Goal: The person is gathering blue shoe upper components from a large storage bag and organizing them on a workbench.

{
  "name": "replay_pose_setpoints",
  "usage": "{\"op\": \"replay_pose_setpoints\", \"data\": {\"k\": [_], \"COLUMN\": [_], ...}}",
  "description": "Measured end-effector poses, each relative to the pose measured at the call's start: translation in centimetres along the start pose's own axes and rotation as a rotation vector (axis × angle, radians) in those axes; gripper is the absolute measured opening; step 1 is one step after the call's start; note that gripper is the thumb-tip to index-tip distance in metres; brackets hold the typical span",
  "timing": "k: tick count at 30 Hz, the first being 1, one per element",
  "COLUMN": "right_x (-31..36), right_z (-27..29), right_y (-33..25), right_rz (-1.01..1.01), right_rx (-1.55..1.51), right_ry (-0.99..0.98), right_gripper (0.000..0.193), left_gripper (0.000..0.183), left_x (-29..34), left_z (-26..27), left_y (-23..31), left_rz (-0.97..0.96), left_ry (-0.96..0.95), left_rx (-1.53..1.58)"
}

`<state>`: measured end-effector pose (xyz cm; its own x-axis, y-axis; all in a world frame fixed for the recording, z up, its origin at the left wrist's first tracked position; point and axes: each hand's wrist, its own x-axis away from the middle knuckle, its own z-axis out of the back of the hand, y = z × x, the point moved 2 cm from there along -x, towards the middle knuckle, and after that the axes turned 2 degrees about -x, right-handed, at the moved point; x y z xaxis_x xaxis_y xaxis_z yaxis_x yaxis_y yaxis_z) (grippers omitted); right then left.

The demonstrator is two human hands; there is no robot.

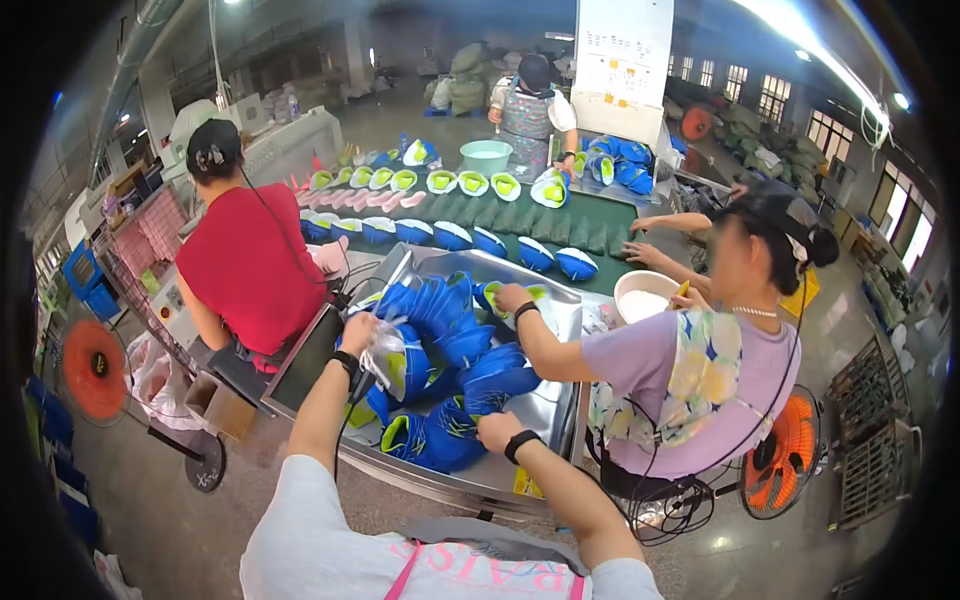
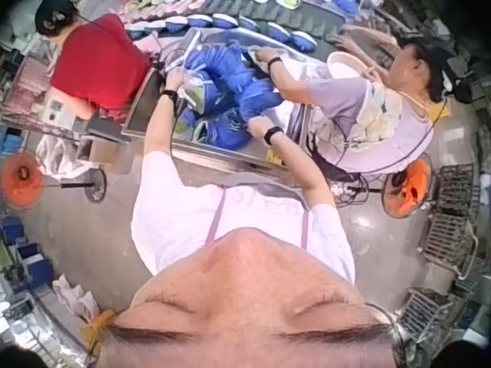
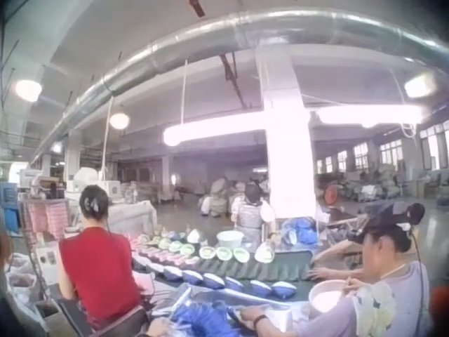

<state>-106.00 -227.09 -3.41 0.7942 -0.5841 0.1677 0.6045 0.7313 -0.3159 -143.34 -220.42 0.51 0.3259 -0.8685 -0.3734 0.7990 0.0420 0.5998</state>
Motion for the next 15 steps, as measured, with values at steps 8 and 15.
{"op": "replay_pose_setpoints", "data": {"k": [8, 15], "right_x": [4.6, 14.6], "right_z": [4.9, 7.3], "right_y": [-4.3, -9.7], "right_rz": [-0.007, 0.073], "right_rx": [-0.089, -0.506], "right_ry": [0.1, 0.449], "right_gripper": [0.039, 0.063], "left_gripper": [0.019, 0.016], "left_x": [2.3, 11.3], "left_z": [7.7, 18.6], "left_y": [9.4, 29.3], "left_rz": [-0.144, -0.376], "left_ry": [0.269, 0.506], "left_rx": [0.056, 0.441]}}
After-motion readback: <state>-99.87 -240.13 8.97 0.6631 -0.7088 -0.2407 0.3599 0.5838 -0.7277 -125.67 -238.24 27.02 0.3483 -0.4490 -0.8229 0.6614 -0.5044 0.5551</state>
